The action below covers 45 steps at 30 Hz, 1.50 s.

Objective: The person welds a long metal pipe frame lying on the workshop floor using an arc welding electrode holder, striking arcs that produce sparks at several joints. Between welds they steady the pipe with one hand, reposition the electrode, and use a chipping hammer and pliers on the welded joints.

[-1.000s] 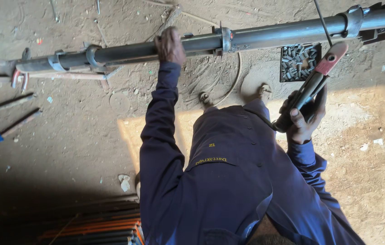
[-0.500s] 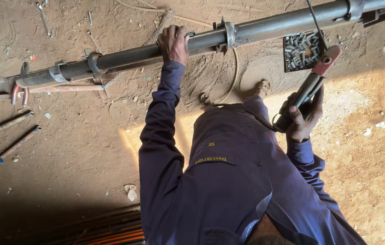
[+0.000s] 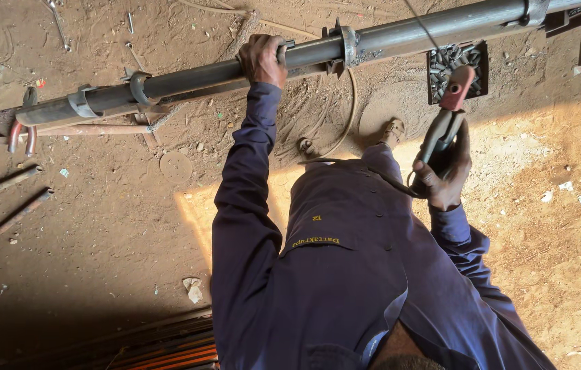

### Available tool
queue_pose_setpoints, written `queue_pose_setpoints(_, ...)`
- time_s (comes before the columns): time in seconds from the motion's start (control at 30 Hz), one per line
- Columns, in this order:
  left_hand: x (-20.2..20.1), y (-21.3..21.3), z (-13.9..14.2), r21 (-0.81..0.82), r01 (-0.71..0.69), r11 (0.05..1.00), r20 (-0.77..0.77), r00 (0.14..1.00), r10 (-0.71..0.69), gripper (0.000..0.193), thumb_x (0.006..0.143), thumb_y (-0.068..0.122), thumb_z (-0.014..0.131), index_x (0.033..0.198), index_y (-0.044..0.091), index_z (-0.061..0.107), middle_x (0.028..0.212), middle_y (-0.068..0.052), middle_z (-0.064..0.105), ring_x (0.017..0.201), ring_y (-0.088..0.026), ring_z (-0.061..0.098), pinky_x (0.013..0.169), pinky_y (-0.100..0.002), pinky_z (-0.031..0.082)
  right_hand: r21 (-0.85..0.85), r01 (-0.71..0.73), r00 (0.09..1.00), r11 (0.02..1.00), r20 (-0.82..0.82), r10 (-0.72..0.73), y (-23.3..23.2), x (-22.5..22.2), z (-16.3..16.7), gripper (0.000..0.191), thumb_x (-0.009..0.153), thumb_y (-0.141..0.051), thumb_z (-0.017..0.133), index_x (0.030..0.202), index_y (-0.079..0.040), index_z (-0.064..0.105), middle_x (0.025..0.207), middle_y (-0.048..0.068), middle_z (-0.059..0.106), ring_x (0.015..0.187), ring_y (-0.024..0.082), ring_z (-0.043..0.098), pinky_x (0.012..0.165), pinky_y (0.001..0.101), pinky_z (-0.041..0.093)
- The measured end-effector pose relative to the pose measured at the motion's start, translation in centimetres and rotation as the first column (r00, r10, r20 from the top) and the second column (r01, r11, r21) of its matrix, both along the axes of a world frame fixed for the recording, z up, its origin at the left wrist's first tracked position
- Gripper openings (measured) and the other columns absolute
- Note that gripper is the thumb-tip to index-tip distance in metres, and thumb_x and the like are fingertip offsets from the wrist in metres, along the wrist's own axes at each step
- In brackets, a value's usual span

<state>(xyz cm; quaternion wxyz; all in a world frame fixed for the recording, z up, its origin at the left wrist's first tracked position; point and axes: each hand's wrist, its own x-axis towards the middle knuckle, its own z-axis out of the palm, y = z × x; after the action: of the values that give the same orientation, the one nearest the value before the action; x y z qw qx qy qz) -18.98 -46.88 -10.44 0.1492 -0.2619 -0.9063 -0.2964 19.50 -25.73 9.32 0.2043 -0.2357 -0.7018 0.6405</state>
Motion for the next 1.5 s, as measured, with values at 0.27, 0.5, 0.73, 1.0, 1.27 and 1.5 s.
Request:
queue_pose_setpoints(0.27, -0.2, -0.2, 0.2, 0.03, 0.0, 1.0, 0.051, 0.999, -0.002, 0.015, 0.081, 0.013, 0.085, 0.081, 0.019, 0.071, 0.083, 0.003, 0.074, 0.087, -0.019, 0.066, 0.094, -0.047, 0.039, 0.15, -0.132, 0.991, 0.98, 0.052, 0.126, 0.0, -0.3, 0.2, 0.119, 0.083, -0.044, 0.088, 0.166, 0.01, 0.023, 0.14, 0.02, 0.058, 0.13, 0.025, 0.059, 0.114, 0.0357, 0.05)
queue_pose_setpoints(0.5, -0.1, -0.5, 0.8, 0.019, -0.008, 1.0, -0.022, 1.0, 0.009, 0.019, 0.077, 0.015, 0.085, 0.09, 0.016, 0.071, 0.092, -0.001, 0.075, 0.094, -0.021, 0.067, 0.096, -0.05, 0.039, 0.376, -0.311, 0.949, 0.873, 0.175, 0.263, 1.6, -2.9, 0.5, 0.117, 0.078, -0.041, 0.086, 0.162, 0.012, 0.024, 0.102, 0.02, 0.071, 0.09, 0.028, 0.074, 0.082, 0.0374, 0.065)
queue_pose_setpoints(0.73, 7.5, -6.4, 1.1, 0.305, -0.104, 0.947, -0.163, 0.974, 0.16, 0.012, 0.092, 0.011, 0.071, 0.102, 0.006, 0.068, 0.107, -0.012, 0.069, 0.105, -0.031, 0.063, 0.098, -0.048, 0.043, 0.666, -0.497, 0.855, 0.556, 0.268, 0.444, 3.5, -7.2, 2.0, 0.117, 0.076, -0.039, 0.092, 0.158, 0.014, 0.028, 0.102, 0.029, 0.069, 0.092, 0.039, 0.074, 0.083, 0.044, 0.064)
queue_pose_setpoints(1.0, 27.3, -11.8, -6.3, -0.051, -0.464, 0.884, 0.45, 0.78, 0.435, 0.034, 0.082, 0.018, 0.079, 0.11, 0.004, 0.066, 0.105, -0.021, 0.07, 0.099, -0.041, 0.066, 0.086, -0.049, 0.053, 0.701, -0.632, 0.726, 0.331, 0.387, 0.568, 6.0, -11.7, 4.2, 0.119, 0.071, -0.048, 0.092, 0.156, 0.012, 0.033, 0.105, 0.037, 0.066, 0.088, 0.045, 0.071, 0.077, 0.051, 0.061)
queue_pose_setpoints(1.27, 43.1, -10.1, -7.5, -0.41, -0.488, 0.771, 0.819, 0.176, 0.546, 0.046, 0.076, 0.025, 0.084, 0.112, 0.005, 0.066, 0.103, -0.021, 0.074, 0.097, -0.037, 0.071, 0.086, -0.044, 0.056, 0.685, -0.674, 0.678, 0.277, 0.424, 0.601, 7.1, -13.3, 3.8, 0.12, 0.074, -0.051, 0.092, 0.158, 0.01, 0.032, 0.109, 0.034, 0.066, 0.09, 0.045, 0.071, 0.075, 0.052, 0.061)
queue_pose_setpoints(1.5, 38.4, -9.0, -6.4, -0.237, -0.62, 0.748, 0.864, 0.218, 0.453, 0.052, 0.073, 0.029, 0.085, 0.115, 0.007, 0.066, 0.1, -0.019, 0.078, 0.092, -0.032, 0.076, 0.085, -0.04, 0.058, 0.71, -0.651, 0.677, 0.269, 0.381, 0.63, 7.8, -13.7, 2.7, 0.122, 0.075, -0.054, 0.09, 0.159, 0.008, 0.03, 0.11, 0.027, 0.067, 0.091, 0.044, 0.07, 0.073, 0.0506, 0.057)
